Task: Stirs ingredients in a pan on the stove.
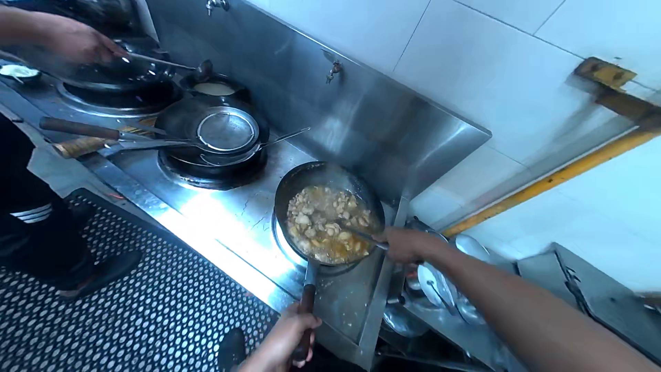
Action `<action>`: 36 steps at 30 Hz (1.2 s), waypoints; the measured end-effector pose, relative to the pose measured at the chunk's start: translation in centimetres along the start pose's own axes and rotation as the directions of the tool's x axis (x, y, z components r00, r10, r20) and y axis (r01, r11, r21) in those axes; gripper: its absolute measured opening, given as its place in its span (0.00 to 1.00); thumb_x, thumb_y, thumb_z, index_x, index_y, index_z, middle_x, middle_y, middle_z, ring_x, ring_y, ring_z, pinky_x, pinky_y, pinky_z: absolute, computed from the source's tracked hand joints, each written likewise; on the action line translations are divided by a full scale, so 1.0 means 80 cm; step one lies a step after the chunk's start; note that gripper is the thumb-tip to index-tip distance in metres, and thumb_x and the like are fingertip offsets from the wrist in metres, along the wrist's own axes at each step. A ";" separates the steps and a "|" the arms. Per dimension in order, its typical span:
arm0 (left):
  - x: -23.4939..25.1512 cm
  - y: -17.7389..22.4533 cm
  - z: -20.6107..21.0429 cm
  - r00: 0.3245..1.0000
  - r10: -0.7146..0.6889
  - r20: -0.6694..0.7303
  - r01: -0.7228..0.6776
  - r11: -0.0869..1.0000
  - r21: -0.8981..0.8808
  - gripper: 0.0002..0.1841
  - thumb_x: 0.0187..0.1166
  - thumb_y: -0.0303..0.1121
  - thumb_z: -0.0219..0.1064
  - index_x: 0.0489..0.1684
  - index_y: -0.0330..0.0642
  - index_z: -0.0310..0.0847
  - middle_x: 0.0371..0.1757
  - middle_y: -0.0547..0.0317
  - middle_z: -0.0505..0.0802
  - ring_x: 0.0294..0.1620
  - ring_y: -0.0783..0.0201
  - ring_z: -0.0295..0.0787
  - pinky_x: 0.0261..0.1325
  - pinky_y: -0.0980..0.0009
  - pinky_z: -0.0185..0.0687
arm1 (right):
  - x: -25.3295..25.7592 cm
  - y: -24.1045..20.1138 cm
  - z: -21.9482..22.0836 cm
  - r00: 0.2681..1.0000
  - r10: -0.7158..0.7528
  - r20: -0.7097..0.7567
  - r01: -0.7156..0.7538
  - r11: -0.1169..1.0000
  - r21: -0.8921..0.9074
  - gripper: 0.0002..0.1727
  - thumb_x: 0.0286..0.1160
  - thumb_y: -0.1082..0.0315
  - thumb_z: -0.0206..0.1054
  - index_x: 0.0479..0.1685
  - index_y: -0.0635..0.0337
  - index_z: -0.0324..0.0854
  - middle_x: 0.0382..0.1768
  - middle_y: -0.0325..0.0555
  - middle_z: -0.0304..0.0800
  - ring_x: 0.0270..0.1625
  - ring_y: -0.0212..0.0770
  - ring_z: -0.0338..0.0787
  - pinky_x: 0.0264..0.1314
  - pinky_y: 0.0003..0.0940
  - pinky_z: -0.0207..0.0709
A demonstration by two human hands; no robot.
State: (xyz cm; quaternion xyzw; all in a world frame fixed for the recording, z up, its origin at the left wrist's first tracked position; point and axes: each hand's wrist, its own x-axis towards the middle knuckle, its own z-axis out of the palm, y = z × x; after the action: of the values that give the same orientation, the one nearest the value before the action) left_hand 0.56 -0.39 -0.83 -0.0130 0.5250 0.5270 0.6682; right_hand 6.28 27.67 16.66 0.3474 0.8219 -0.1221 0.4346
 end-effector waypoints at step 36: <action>0.011 -0.002 -0.002 0.999 0.022 0.048 -0.023 0.999 0.031 0.28 0.73 0.26 0.65 0.75 0.41 0.63 0.24 0.57 0.81 0.17 0.65 0.79 0.18 0.71 0.78 | 0.114 -0.065 0.163 0.939 0.157 -0.306 -0.028 0.922 0.386 0.48 0.74 0.68 0.61 0.98 0.35 0.44 0.59 0.57 0.90 0.60 0.59 0.92 0.59 0.62 0.85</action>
State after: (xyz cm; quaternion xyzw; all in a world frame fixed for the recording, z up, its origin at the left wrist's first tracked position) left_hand 0.47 0.05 -1.65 0.0159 0.5173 0.5264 0.6746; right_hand 7.48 21.53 1.13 0.4788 0.8268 -0.1961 0.2208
